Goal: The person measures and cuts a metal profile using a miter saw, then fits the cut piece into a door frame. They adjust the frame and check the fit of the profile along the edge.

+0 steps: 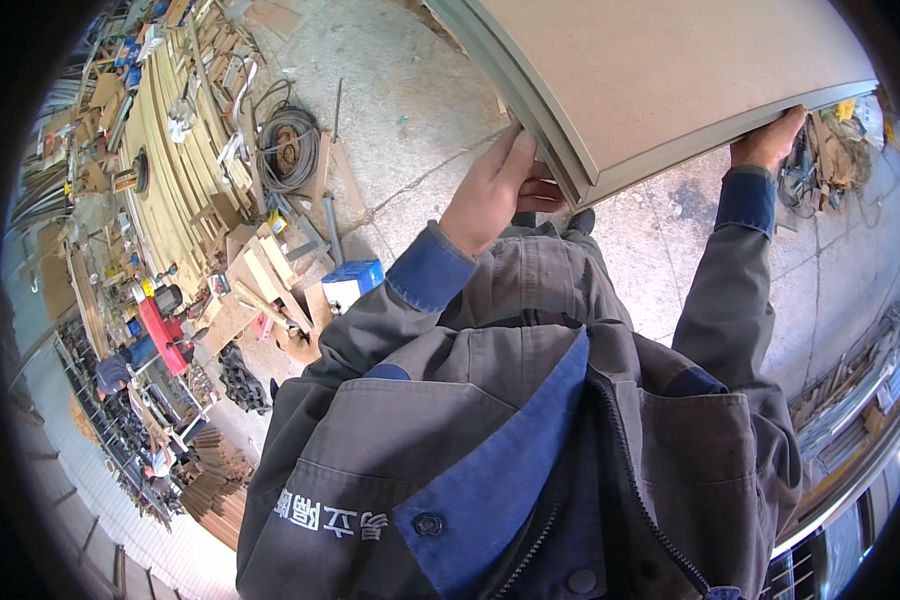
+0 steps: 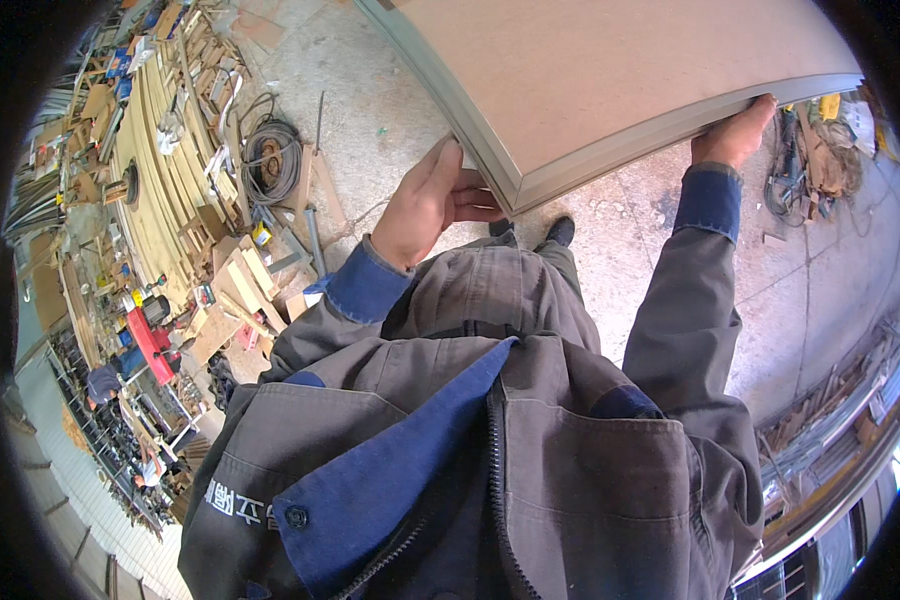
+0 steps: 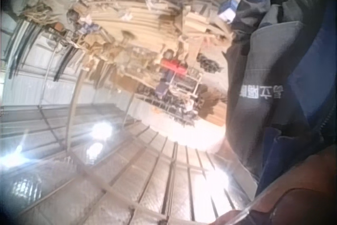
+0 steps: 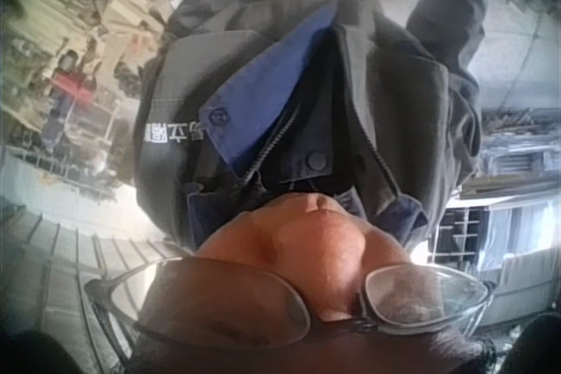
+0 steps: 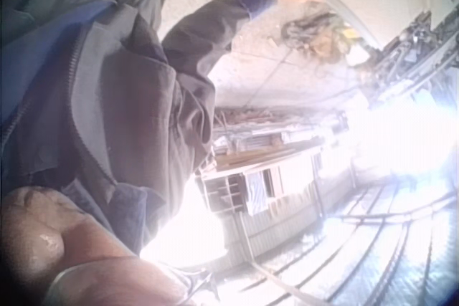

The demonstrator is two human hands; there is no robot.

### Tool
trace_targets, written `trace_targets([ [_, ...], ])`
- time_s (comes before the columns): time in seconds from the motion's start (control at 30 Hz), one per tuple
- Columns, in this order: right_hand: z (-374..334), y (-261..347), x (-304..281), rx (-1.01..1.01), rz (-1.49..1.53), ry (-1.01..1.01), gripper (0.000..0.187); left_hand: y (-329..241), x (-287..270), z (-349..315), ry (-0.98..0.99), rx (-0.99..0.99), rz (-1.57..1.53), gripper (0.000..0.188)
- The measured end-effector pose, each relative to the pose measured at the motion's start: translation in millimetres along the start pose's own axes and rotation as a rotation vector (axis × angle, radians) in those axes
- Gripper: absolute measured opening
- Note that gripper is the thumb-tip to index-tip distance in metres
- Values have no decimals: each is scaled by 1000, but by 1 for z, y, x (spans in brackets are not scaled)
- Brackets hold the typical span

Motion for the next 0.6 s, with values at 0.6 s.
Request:
trace_targets([
  [0.6, 11, -10, -15, -8, 105, -66, 66, 0, 46, -43, -305, 637, 1205, 15],
])
Point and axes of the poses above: each hand's wrist, its own z-axis towards the middle knuckle, its own x-axis out of the palm, y = z × x, the point moved 9 cm from there along z, towards the middle knuckle, and after that the axes turned 10 degrees about -x, right-handed, at the moved point
